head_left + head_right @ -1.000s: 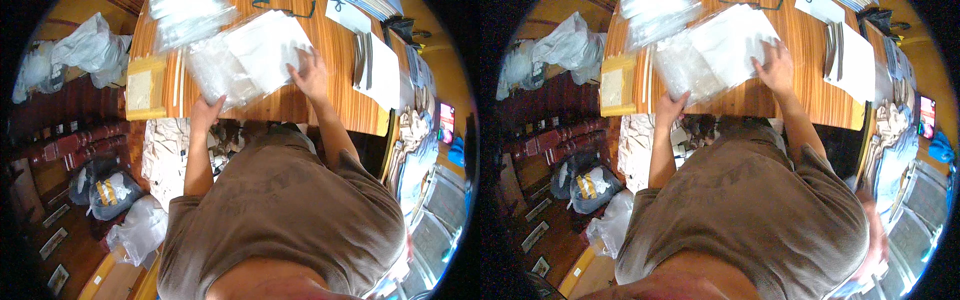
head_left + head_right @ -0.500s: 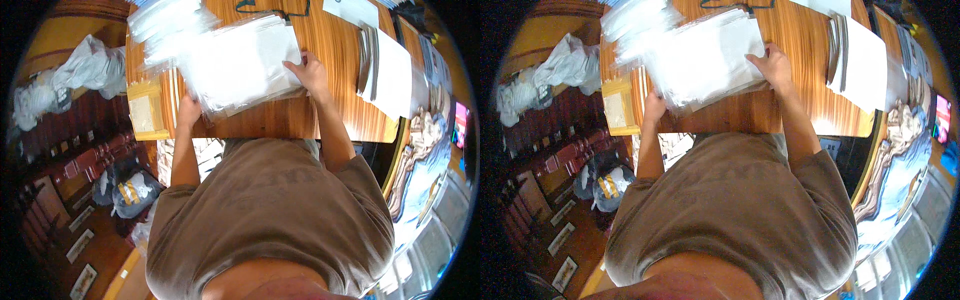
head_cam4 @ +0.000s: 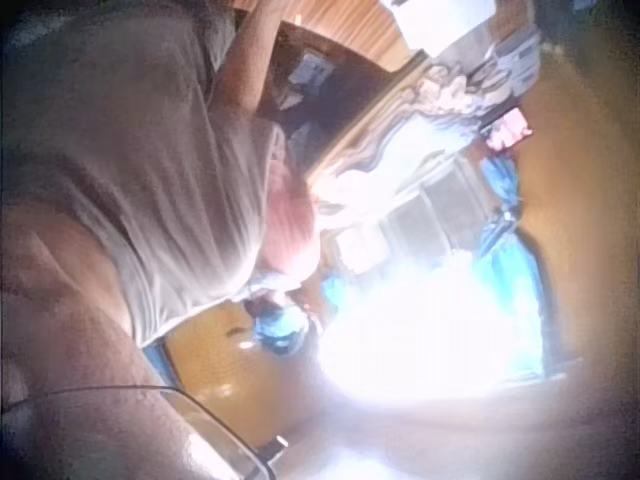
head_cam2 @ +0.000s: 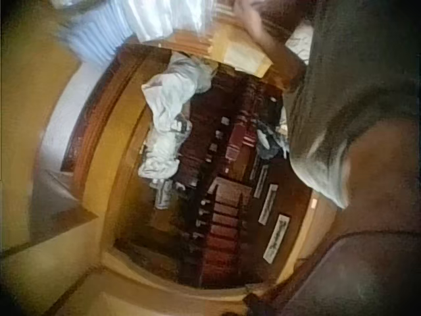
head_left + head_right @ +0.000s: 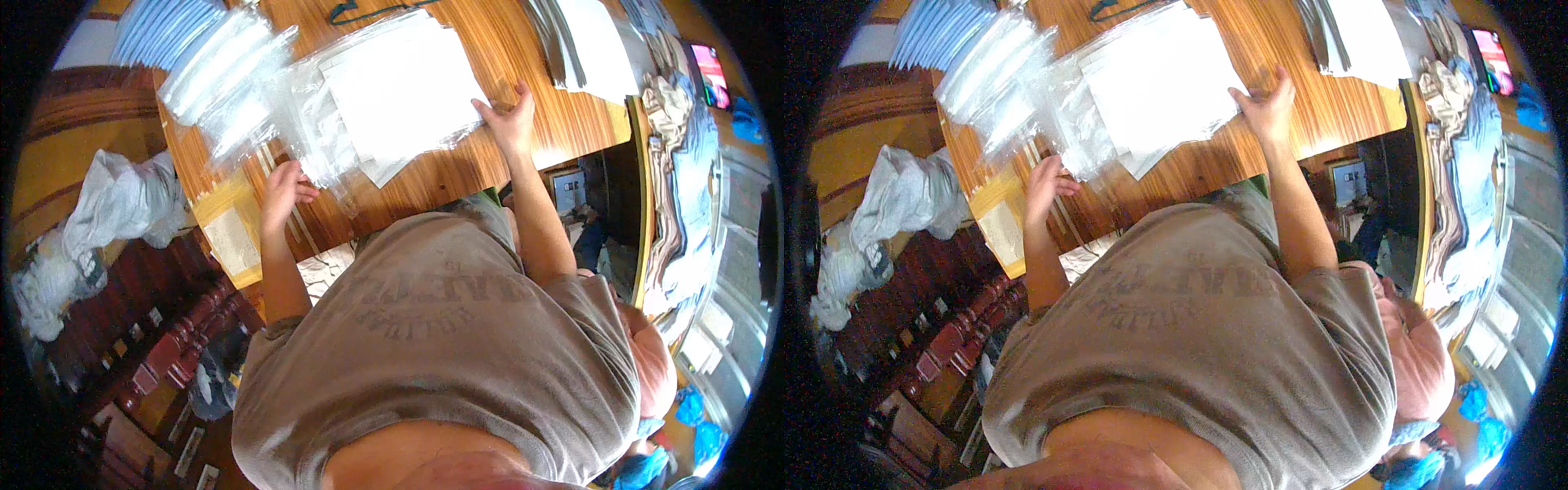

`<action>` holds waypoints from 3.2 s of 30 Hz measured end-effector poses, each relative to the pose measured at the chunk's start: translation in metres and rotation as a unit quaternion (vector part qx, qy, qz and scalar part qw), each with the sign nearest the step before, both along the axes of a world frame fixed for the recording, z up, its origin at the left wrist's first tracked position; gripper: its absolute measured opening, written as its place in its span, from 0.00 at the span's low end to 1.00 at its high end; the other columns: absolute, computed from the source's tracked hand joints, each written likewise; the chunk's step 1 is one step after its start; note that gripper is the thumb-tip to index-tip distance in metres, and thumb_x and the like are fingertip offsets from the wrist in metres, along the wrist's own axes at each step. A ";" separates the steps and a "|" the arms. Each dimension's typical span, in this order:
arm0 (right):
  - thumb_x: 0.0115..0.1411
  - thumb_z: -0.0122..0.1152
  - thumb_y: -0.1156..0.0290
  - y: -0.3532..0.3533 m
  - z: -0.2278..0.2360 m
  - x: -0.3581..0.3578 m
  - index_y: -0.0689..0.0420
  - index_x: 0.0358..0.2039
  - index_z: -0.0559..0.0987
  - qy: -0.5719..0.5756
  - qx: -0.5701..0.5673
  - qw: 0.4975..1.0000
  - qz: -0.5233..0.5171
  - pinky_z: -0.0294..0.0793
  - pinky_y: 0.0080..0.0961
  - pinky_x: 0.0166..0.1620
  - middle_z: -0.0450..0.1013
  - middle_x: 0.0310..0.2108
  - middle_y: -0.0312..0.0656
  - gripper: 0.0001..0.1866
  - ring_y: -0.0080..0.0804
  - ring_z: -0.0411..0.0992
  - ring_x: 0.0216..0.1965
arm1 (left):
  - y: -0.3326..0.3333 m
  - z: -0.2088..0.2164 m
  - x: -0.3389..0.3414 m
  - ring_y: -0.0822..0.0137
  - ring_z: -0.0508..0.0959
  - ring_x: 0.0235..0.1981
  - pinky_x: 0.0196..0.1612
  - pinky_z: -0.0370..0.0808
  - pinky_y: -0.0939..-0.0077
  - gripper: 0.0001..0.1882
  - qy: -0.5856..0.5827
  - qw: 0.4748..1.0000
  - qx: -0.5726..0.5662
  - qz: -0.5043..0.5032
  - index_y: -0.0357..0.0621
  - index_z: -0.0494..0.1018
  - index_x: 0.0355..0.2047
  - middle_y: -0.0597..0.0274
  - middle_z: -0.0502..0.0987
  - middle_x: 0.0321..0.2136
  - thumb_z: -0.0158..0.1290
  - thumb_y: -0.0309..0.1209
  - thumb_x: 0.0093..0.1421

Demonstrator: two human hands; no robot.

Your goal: The person organizes stacks of paper sheets on a table and places them into plastic sleeves by hand.

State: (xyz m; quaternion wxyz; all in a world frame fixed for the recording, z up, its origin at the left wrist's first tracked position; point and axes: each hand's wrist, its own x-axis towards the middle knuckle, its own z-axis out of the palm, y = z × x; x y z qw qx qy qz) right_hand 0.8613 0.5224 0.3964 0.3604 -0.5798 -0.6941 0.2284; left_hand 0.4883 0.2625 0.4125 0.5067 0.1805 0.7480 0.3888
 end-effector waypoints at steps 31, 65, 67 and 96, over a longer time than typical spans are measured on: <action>0.67 0.57 0.76 0.040 0.043 -0.011 0.63 0.40 0.79 0.200 -0.233 0.858 0.411 0.81 0.32 0.46 0.81 0.42 0.46 0.06 0.34 0.81 0.39 | 0.091 0.051 0.129 0.45 0.71 0.59 0.62 0.70 0.56 0.30 0.576 0.802 0.122 -0.099 0.41 0.73 0.56 0.49 0.72 0.59 0.65 0.43 0.58; 0.68 0.58 0.54 -0.007 0.021 -0.032 0.58 0.37 0.85 0.089 -0.115 0.939 0.311 0.77 0.42 0.35 0.79 0.29 0.52 0.19 0.54 0.77 0.29 | 0.119 0.019 0.090 0.68 0.77 0.42 0.43 0.74 0.75 0.30 0.234 0.937 0.209 -0.152 0.45 0.60 0.61 0.54 0.78 0.48 0.63 0.30 0.63; 0.68 0.55 0.50 -0.007 0.025 -0.035 0.59 0.32 0.83 -0.053 -0.078 0.926 0.366 0.77 0.44 0.35 0.78 0.28 0.53 0.24 0.55 0.77 0.29 | 0.125 0.034 0.092 0.65 0.77 0.48 0.47 0.74 0.76 0.29 0.240 0.926 0.216 -0.194 0.43 0.62 0.62 0.56 0.78 0.52 0.61 0.28 0.65; 0.61 0.60 0.74 0.040 0.059 -0.019 0.59 0.39 0.83 -0.124 -0.066 0.875 0.464 0.77 0.43 0.43 0.79 0.38 0.51 0.08 0.54 0.78 0.39 | 0.142 0.084 0.105 0.64 0.78 0.53 0.60 0.72 0.70 0.11 0.330 0.873 0.320 -0.164 0.35 0.78 0.43 0.57 0.79 0.51 0.59 0.31 0.66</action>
